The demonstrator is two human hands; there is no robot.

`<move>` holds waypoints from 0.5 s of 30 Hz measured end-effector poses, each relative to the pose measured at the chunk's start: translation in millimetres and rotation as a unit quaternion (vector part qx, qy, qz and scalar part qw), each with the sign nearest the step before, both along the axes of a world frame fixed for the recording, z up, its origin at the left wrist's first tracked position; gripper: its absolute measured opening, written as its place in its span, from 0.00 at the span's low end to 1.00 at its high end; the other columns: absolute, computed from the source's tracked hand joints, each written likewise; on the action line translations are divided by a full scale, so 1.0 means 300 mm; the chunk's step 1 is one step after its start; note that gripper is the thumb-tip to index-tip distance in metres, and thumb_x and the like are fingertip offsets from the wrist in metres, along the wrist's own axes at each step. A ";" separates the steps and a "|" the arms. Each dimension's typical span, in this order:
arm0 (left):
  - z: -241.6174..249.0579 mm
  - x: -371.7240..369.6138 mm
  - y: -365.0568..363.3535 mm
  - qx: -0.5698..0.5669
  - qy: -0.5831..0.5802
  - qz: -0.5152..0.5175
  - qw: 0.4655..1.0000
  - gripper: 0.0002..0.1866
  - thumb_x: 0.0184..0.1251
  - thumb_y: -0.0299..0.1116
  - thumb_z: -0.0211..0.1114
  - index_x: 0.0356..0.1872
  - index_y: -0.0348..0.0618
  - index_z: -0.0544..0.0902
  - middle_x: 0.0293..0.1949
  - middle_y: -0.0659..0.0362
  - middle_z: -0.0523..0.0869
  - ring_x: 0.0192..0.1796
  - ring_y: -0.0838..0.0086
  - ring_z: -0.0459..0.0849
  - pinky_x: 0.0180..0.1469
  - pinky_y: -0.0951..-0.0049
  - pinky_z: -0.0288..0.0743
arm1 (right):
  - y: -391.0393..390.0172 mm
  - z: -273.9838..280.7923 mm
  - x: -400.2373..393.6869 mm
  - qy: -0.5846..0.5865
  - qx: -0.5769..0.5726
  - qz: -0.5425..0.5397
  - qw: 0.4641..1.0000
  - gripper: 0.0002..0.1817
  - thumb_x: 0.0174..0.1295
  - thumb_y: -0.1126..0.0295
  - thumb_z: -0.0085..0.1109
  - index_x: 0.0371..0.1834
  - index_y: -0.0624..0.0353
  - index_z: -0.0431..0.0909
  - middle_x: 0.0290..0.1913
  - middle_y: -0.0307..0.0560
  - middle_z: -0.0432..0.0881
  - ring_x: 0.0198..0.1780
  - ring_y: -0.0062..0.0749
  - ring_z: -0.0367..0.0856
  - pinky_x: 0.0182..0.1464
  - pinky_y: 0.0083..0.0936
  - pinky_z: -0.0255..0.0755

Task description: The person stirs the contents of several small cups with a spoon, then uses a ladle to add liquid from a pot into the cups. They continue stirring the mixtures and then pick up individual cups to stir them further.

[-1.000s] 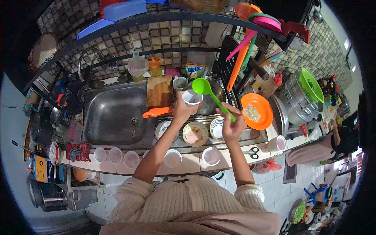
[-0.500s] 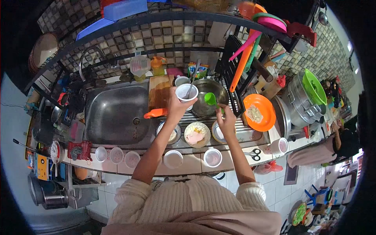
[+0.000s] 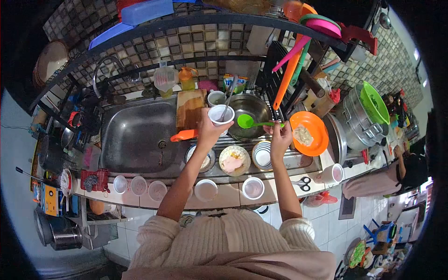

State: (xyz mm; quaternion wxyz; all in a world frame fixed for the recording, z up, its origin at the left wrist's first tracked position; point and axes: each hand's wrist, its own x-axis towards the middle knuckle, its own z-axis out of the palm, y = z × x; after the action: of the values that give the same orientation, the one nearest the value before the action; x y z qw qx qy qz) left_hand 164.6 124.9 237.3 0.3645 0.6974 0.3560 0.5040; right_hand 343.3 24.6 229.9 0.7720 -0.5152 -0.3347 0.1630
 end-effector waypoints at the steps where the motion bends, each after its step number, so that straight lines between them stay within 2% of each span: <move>1: -0.006 0.003 -0.004 -0.011 -0.006 -0.003 1.000 0.32 0.40 0.36 0.77 0.43 0.36 0.67 0.39 0.53 0.79 0.42 0.71 0.79 0.45 0.71 0.72 | -0.004 0.006 0.005 0.000 0.000 0.000 1.000 0.09 0.65 0.73 0.47 0.27 0.62 0.63 0.28 0.50 0.78 0.28 0.30 0.81 0.33 0.25 0.79; 3: -0.009 0.005 -0.014 -0.021 -0.012 -0.007 1.000 0.32 0.40 0.36 0.77 0.42 0.36 0.67 0.39 0.53 0.79 0.42 0.71 0.79 0.45 0.71 0.73 | -0.013 0.028 0.009 -0.036 -0.032 -0.025 0.999 0.10 0.65 0.73 0.46 0.26 0.62 0.62 0.30 0.52 0.79 0.28 0.31 0.82 0.33 0.25 0.79; 4: -0.006 0.003 -0.021 -0.035 0.021 -0.001 0.999 0.31 0.39 0.37 0.77 0.42 0.36 0.67 0.39 0.52 0.79 0.42 0.70 0.80 0.44 0.71 0.72 | -0.019 0.045 0.003 -0.036 -0.032 -0.025 0.999 0.10 0.65 0.73 0.46 0.26 0.62 0.62 0.30 0.52 0.79 0.28 0.31 0.82 0.33 0.25 0.79; 6: -0.010 0.008 -0.035 -0.053 0.051 0.019 0.997 0.32 0.36 0.38 0.78 0.40 0.37 0.68 0.38 0.51 0.79 0.41 0.67 0.80 0.44 0.68 0.72 | -0.034 0.089 -0.017 -0.010 -0.006 -0.035 0.999 0.10 0.64 0.73 0.49 0.25 0.63 0.64 0.26 0.45 0.77 0.28 0.25 0.80 0.32 0.21 0.78; 7: -0.015 0.012 -0.040 -0.053 0.050 0.018 0.997 0.32 0.36 0.38 0.78 0.40 0.37 0.68 0.38 0.51 0.79 0.41 0.67 0.80 0.44 0.68 0.72 | -0.040 0.107 -0.024 -0.010 -0.006 -0.035 0.999 0.10 0.64 0.73 0.49 0.25 0.63 0.64 0.26 0.45 0.77 0.28 0.25 0.80 0.32 0.21 0.78; 14: -0.068 0.030 -0.039 -0.045 0.085 -0.004 0.995 0.32 0.37 0.37 0.78 0.40 0.37 0.66 0.38 0.50 0.79 0.40 0.66 0.80 0.42 0.68 0.73 | -0.074 0.216 -0.074 -0.021 0.045 -0.014 0.999 0.08 0.64 0.74 0.48 0.28 0.65 0.66 0.32 0.50 0.79 0.29 0.27 0.81 0.33 0.22 0.78; 15: -0.072 0.032 -0.039 -0.078 0.084 -0.018 0.993 0.32 0.37 0.36 0.77 0.40 0.36 0.66 0.38 0.50 0.79 0.41 0.67 0.80 0.42 0.68 0.73 | -0.076 0.228 -0.084 -0.026 0.057 -0.006 0.998 0.08 0.64 0.74 0.48 0.29 0.66 0.67 0.32 0.50 0.79 0.29 0.28 0.81 0.34 0.22 0.78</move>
State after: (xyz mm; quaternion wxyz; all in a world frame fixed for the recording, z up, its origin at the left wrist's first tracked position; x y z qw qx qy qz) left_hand 174.2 113.2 215.8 0.3958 0.7130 0.4111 0.4075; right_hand 318.1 1.7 298.3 0.7919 -0.4766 -0.3604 0.1256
